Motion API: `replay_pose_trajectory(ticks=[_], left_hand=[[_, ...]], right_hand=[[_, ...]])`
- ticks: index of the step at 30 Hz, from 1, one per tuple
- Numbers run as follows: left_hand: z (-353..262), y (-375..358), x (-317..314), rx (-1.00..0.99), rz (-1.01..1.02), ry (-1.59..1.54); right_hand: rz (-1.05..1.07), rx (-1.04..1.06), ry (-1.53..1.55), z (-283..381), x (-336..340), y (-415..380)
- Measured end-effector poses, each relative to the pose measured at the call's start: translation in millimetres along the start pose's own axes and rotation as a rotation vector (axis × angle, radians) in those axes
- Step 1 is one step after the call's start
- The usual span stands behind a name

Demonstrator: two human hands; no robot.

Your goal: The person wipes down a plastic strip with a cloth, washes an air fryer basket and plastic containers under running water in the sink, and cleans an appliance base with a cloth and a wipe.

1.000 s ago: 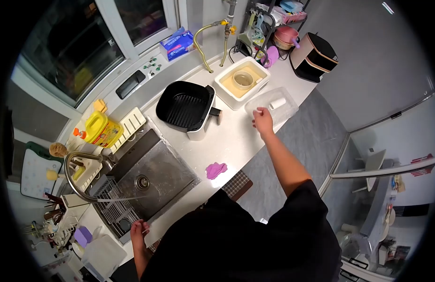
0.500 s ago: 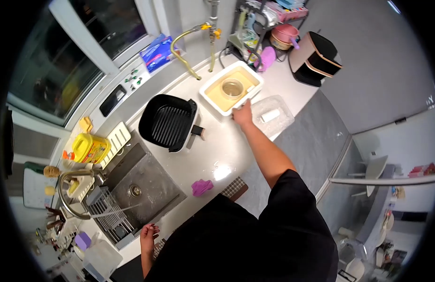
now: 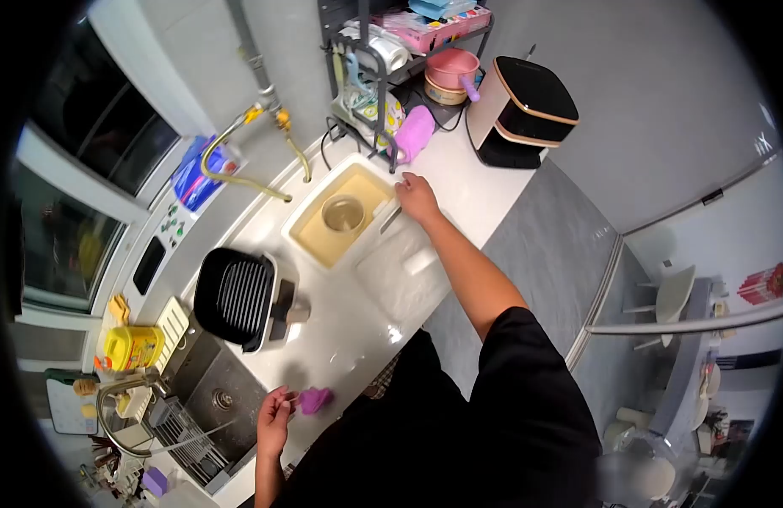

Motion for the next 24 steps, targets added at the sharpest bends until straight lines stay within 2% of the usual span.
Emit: replay_pose_trajectory(ticks=[1,2,3,5,8,9,12,15,17,19,20,21,24], left_hand=[[-15.2,16.9,-23.8,0.009,0.015,-0.036],[-29.6,34.5,-45.0,0.055,0.031,-0.097],[-45.3,55.4,-64.4,0.073,0.032,-0.09],[-69.3,95.0,-95.0,0.013,-0.087,0.021],[-84.9,157.4,-122.3,0.062,-0.144,0.008],[-94.4,170.6,-129.1,0.067,-0.151,0.016],[-109.3,200.1,-140.0,0.125,-0.286,-0.011],[-119.0,209.2,-151.2,0.14,-0.248,0.013],[-111.9,213.6,-153.3,0.138,-0.338,0.006],[-107.6,213.2,-153.7,0.194,-0.403,-0.01],[-115.1,212.3,-155.1,0.199,-0.445,0.003],[-114.2,212.3,-155.4,0.209,-0.457,0.001],[-108.6,214.5,-155.3,0.227,-0.475,0.049]], right_hand=[[0.104,-0.053,0.025,-6.7,0.5,21.1],[0.04,0.158,0.019,-50.9,-9.3,50.8],[0.052,0.285,-0.111,-35.7,-7.3,51.9],[0.251,0.004,-0.03,-75.8,-17.2,67.4],[0.388,-0.017,-0.113,-37.0,-11.3,42.6],[0.353,0.081,-0.099,-36.8,-9.1,41.9],[0.33,0.106,0.022,-28.6,3.5,41.0],[0.403,0.072,0.073,-37.8,0.7,41.4],[0.399,0.064,0.204,-49.2,-6.2,46.6],[0.433,0.081,0.191,-61.2,-15.8,48.5],[0.439,0.003,0.226,-70.3,-21.5,48.6],[0.445,-0.075,0.258,-73.3,-24.8,48.9],[0.436,-0.039,0.221,-64.3,-27.1,50.3]])
Point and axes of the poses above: each hand's wrist, its own y-axis towards the middle knuckle, its own x-axis out of the back of the hand, z = x × y, the point moved 7 cm from there along y, towards the middle knuckle, and after that the axes turned 13 degrees about y, right-handed, at the moved point
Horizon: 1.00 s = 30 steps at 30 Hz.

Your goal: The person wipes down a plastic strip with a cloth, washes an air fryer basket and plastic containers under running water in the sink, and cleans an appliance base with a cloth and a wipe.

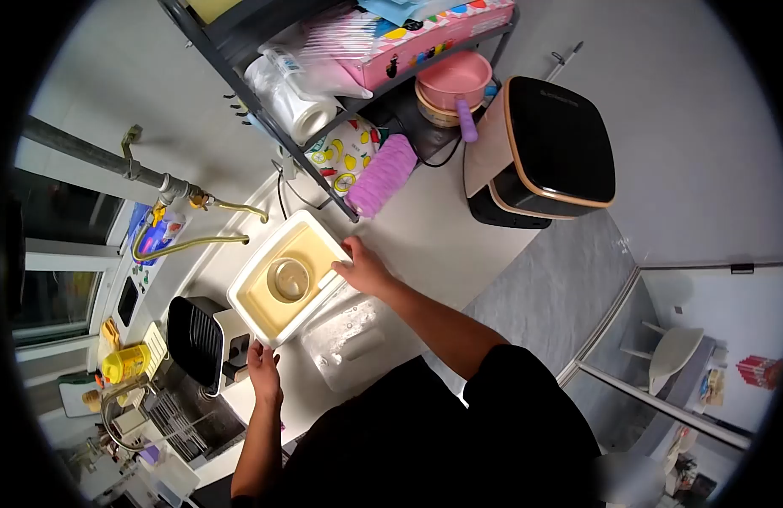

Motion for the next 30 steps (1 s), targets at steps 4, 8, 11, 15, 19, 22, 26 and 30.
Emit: replay_pose_trajectory(ticks=[4,8,11,15,19,22,26,30], left_hand=[[6.6,8.3,0.8,0.079,-0.096,-0.039],[11.1,26.0,-10.0,0.142,-0.034,-0.114],[20.9,30.0,-23.3,0.156,-0.011,-0.265],[26.4,31.0,-21.3,0.17,0.026,-0.314],[25.2,28.6,-22.7,0.154,0.013,-0.317],[37.7,33.6,-22.7,0.085,-0.016,-0.225],[32.5,26.7,-21.2,0.03,-0.041,-0.238],[2.4,15.1,-10.6,-0.061,-0.048,-0.138]], right_hand=[[0.09,0.179,-0.366,1.9,-8.6,15.2],[0.222,-0.025,-0.145,-0.8,-9.9,16.3],[0.255,-0.115,-0.049,-3.6,-10.3,14.8],[0.3,-0.095,-0.009,-16.6,-8.2,12.1],[0.376,-0.112,-0.065,-8.3,-3.3,3.8],[0.415,-0.154,-0.077,-0.5,-1.3,-5.1],[0.425,-0.116,-0.099,-4.6,2.3,-10.2],[0.467,0.006,-0.289,18.8,0.3,19.2]])
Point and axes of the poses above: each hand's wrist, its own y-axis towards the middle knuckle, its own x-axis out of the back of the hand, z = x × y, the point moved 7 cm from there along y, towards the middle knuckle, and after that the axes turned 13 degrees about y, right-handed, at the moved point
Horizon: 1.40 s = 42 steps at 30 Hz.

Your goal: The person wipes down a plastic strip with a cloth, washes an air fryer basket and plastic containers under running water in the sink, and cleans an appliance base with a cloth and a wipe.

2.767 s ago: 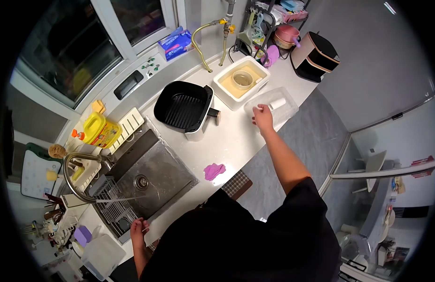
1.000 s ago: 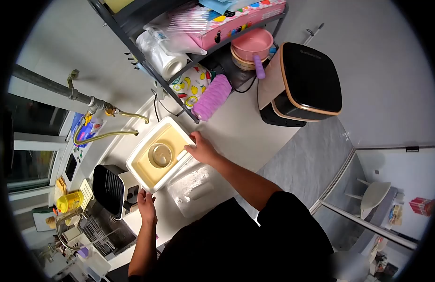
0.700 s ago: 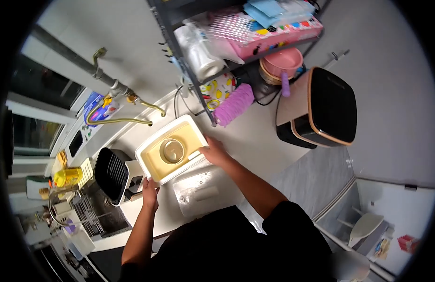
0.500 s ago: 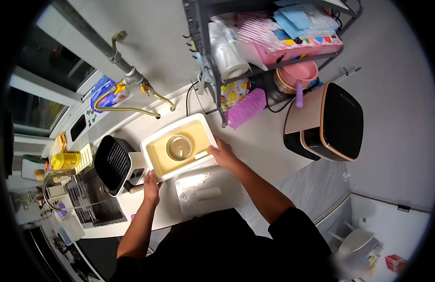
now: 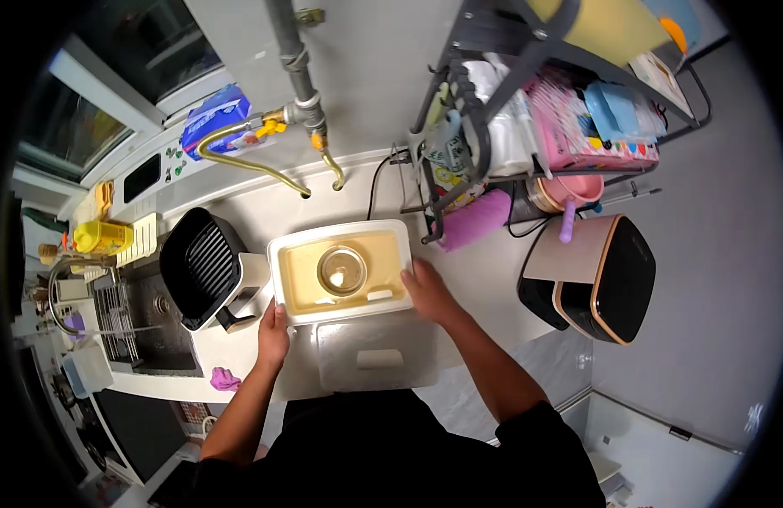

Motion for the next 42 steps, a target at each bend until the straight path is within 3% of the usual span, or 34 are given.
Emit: replay_pose_trajectory(ticks=[1,3,5,9,13,15,16,20,24,32,39,41,42], left_hand=[[-6.3,-0.7,-0.2,-0.027,-0.004,0.052],[-3.5,-0.7,-0.6,-0.033,-0.04,0.082],[-3.8,-0.6,0.5,-0.038,-0.074,0.118],[-1.5,-1.8,0.8,-0.064,-0.096,0.139],[-7.1,-4.2,3.1,-0.034,-0.107,0.11],[-7.3,-4.0,2.2,-0.048,-0.101,0.107],[-13.0,-5.1,4.7,-0.065,-0.127,0.169],[-13.8,-4.9,6.6,-0.063,-0.122,0.173],[-13.4,-3.1,9.1,-0.066,-0.094,0.204],[-13.8,-2.7,10.1,-0.086,-0.084,0.238],[-12.5,-3.2,11.3,-0.089,-0.077,0.205],[-12.1,-3.4,10.3,-0.08,-0.047,0.159],[-13.2,-3.3,10.6,-0.079,-0.043,0.162]], right_hand=[[0.015,0.0,-0.008,17.1,1.2,13.2],[-0.156,0.163,-0.25,90.3,12.4,38.0],[-0.065,0.201,-0.447,135.7,-2.5,80.1],[0.152,-0.057,-0.819,80.1,-52.0,171.0],[0.138,-0.281,-0.831,35.7,-53.8,217.0],[0.383,-0.462,-0.828,23.5,-54.8,222.7],[0.322,-0.649,-0.725,5.7,-51.1,226.9],[0.123,-0.411,-0.951,-22.0,-51.3,242.7],[0.191,-0.444,-0.865,-10.2,-48.2,236.4],[0.016,-0.34,-0.843,-12.1,-40.5,234.8],[0.068,-0.484,-0.706,-9.4,-44.7,229.4],[-0.152,-0.347,-0.706,11.2,-39.4,225.3],[-0.131,-0.329,-0.748,31.5,-42.8,218.5]])
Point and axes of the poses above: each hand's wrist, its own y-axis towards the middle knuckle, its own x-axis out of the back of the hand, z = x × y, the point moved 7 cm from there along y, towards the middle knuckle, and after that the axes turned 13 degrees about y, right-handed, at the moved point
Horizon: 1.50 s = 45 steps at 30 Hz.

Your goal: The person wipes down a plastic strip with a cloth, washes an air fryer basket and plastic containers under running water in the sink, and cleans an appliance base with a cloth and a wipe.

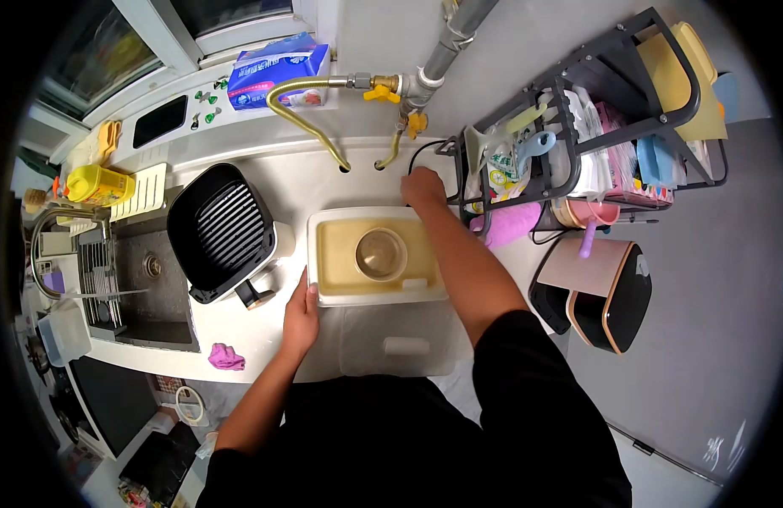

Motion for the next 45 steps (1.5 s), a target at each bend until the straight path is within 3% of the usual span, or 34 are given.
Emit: replay_pose_trajectory(ticks=[1,3,4,6,9,11,12,14,15,18,21,25,28,34,45], left_hand=[[-1.1,-0.4,0.4,0.003,0.009,-0.008],[-0.2,-0.5,1.4,0.006,0.018,-0.013],[1.2,-0.4,0.6,-0.009,0.02,-0.025],[3.2,-0.4,1.9,-0.021,0.019,-0.033],[9.7,0.3,0.9,0.006,0.058,-0.075],[26.0,2.6,-10.5,0.109,0.144,-0.278],[29.2,5.1,-11.3,0.106,0.145,-0.274],[37.4,11.7,-16.3,0.174,0.185,-0.245],[37.0,15.6,-18.8,0.172,0.182,-0.241],[28.2,19.8,-28.9,0.095,0.225,-0.288],[28.1,19.2,-32.2,0.171,0.227,-0.374],[33.4,19.6,-37.2,0.147,0.254,-0.387],[29.1,14.2,-32.3,0.124,0.231,-0.373],[12.7,-9.9,-10.3,0.074,0.207,-0.369],[-49.3,-40.0,61.4,0.03,0.169,-0.404]], right_hand=[[0.004,-0.003,0.002,4.6,7.9,-12.5],[-0.037,0.277,0.217,27.5,26.3,-44.4],[-0.034,0.277,0.219,29.0,37.0,-64.1],[-0.182,0.659,0.4,41.7,70.5,-119.0],[-0.296,0.711,0.34,7.8,81.4,-165.1],[-0.383,0.501,0.37,-35.5,78.3,-180.4],[-0.387,0.499,0.375,-57.7,64.9,-184.8],[-0.024,0.012,0.986,-123.7,4.5,-174.4],[-0.024,0.014,0.99,-121.6,3.8,-183.5],[0.152,-0.249,1.228,-119.9,-20.3,-202.0],[0.261,-0.399,1.482,-114.2,-23.2,-204.6],[0.291,-0.392,1.42,-131.8,-31.3,-195.1],[0.329,-0.31,1.535,-125.1,-27.4,-198.8],[0.256,-0.388,1.684,-102.6,10.7,-234.0],[0.484,-0.145,1.79,-68.6,46.6,-266.1]])
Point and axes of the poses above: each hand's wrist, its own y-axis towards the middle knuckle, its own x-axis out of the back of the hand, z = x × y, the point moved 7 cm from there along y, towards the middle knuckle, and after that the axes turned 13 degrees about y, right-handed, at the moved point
